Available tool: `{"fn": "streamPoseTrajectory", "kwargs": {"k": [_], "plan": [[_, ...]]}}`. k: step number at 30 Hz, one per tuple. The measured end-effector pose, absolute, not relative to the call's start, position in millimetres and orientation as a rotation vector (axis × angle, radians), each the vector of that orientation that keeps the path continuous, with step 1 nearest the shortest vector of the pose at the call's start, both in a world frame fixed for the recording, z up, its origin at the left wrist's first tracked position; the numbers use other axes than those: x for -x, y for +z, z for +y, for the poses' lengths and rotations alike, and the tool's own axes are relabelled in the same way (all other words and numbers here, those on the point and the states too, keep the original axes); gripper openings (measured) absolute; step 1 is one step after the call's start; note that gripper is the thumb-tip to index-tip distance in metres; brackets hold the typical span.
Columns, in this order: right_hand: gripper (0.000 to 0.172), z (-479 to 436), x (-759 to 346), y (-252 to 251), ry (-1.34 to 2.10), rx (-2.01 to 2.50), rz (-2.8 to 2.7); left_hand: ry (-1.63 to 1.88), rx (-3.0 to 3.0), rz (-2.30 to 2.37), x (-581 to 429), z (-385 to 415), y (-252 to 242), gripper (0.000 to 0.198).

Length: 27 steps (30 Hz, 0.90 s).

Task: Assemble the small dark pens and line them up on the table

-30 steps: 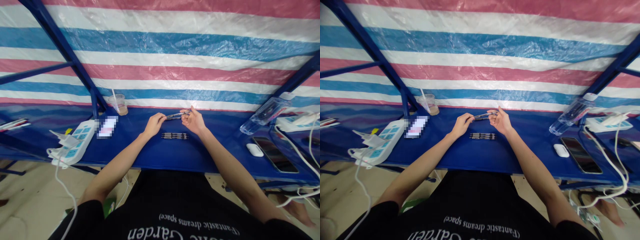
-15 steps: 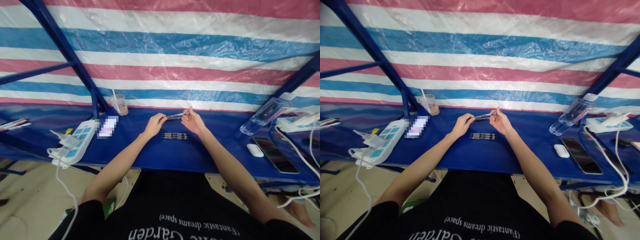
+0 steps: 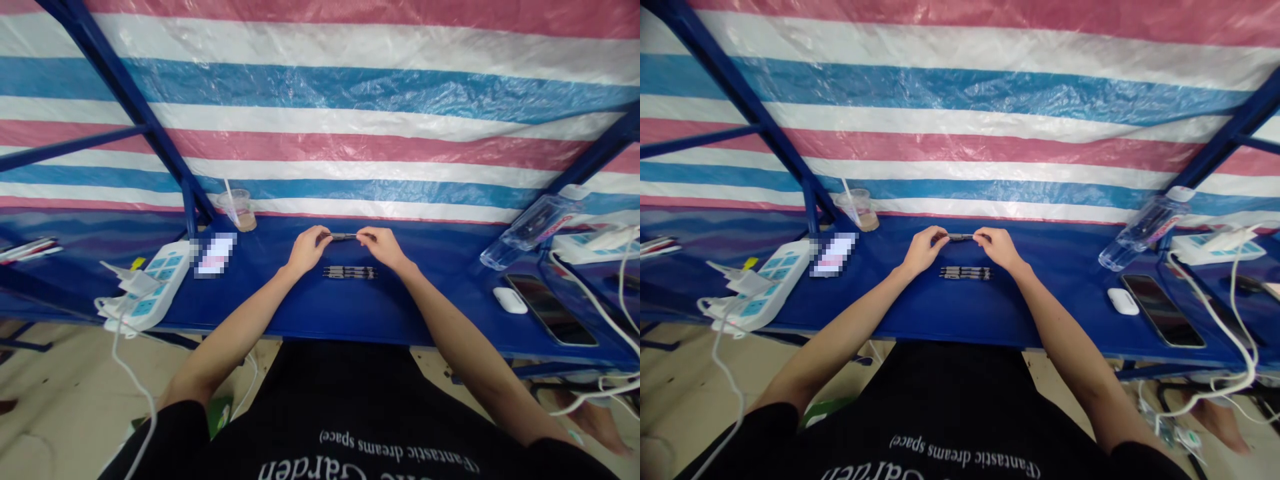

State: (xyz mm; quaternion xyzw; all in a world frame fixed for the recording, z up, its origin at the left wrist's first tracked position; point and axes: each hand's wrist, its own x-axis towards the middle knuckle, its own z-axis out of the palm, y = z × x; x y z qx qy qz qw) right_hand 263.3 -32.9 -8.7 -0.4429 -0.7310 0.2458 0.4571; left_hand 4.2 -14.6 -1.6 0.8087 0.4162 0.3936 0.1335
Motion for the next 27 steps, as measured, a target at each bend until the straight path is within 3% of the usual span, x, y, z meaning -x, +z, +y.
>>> {"fn": "streamPoseTrajectory", "kwargs": {"k": [3,7,14,22,27], "plan": [[0.014,-32.4,-260.5,-16.9,0.308,1.11,-2.037,1.118,-2.369,1.229,-2.9,-12.2,-3.0,0.009],[0.01,-29.0,-260.7,-22.9,0.136,1.116,-2.116,1.057,-2.396,1.246,-2.4,-11.9,-3.3,0.009],[0.011,-16.1,-264.3,-34.2,0.022,1.205,-2.112,0.904,-2.472,1.262,-3.9,-13.0,-6.6,0.008],[0.019,-14.6,-261.2,-37.3,-0.05,1.383,-2.026,1.131,-2.405,1.113,-2.4,-14.4,2.1,0.011],[0.02,-14.7,-262.7,-35.8,-0.017,1.413,-2.027,0.736,-2.402,0.911,-4.1,-21.7,6.2,0.025]]}}
